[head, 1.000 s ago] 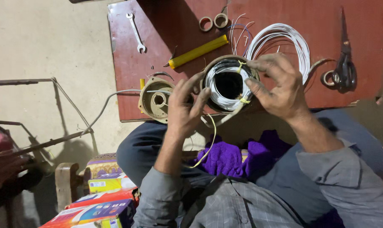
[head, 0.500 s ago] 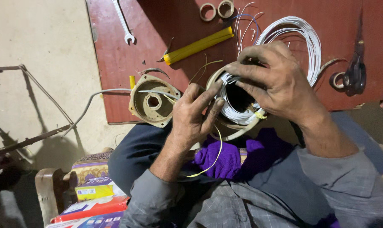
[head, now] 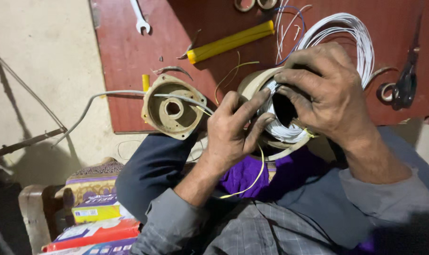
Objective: The person winds white insulated wire around a cylindrical motor stator, securing each section with yellow plastic ties. They use scissors to cut the ties and continue winding additional layers of wire.
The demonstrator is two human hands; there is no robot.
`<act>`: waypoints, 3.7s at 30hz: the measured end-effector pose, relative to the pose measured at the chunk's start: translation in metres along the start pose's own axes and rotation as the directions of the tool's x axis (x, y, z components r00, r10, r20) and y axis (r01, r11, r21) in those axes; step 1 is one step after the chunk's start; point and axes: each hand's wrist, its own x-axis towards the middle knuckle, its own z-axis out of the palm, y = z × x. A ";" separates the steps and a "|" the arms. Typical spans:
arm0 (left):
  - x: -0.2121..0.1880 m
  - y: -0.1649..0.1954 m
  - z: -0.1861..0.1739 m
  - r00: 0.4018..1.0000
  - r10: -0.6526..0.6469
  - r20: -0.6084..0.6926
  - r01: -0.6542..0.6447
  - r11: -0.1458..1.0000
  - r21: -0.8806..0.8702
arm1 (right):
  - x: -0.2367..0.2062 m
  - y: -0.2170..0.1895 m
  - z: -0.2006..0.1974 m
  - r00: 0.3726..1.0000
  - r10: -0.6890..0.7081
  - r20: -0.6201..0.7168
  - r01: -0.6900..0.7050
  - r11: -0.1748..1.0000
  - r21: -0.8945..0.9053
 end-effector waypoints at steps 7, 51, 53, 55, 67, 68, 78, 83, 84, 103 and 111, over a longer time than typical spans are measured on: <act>0.002 -0.007 -0.029 0.969 -0.011 0.245 0.046 0.989 -0.138 | -0.010 0.002 0.000 1.000 -0.017 -0.017 0.018 0.999 0.037; 0.008 -0.021 -0.048 0.968 0.112 0.225 -0.102 0.993 -0.055 | -0.064 0.002 0.001 0.977 -0.140 -0.160 0.117 0.982 -0.148; 0.011 -0.018 -0.052 0.973 0.062 0.222 -0.060 0.998 -0.016 | -0.069 -0.005 -0.002 0.983 -0.124 -0.133 0.109 0.988 -0.114; 0.012 -0.013 -0.054 0.971 0.083 0.225 -0.087 0.996 0.006 | -0.073 -0.013 0.003 0.986 -0.116 -0.120 0.107 0.991 -0.078; 0.002 0.012 -0.035 0.963 -0.029 0.267 0.007 0.997 0.083 | -0.090 -0.057 0.010 0.995 -0.084 -0.057 0.078 0.990 -0.114; 0.001 0.014 -0.032 0.968 -0.026 0.250 0.005 0.997 0.083 | -0.092 -0.057 0.010 0.995 -0.083 -0.054 0.076 0.990 -0.118; 0.001 0.021 -0.024 0.972 -0.096 0.216 0.071 0.990 0.124 | -0.101 -0.052 0.011 0.996 -0.088 -0.005 0.085 0.978 -0.190; 0.002 0.025 -0.023 0.975 -0.099 0.198 0.079 0.991 0.110 | -0.094 -0.056 0.005 0.992 -0.110 0.061 0.123 0.946 -0.300; 0.002 0.025 -0.023 0.973 -0.101 0.209 0.082 0.992 0.098 | -0.093 -0.057 0.004 0.992 -0.107 0.073 0.124 0.944 -0.305; 0.004 0.029 -0.018 0.974 -0.126 0.189 0.095 0.982 0.165 | -0.090 -0.049 0.000 0.993 -0.115 0.038 0.120 0.972 -0.201; 0.011 0.031 -0.026 0.947 -0.198 0.253 0.199 0.980 0.024 | -0.092 0.002 -0.020 0.981 0.008 -0.193 0.074 0.908 0.413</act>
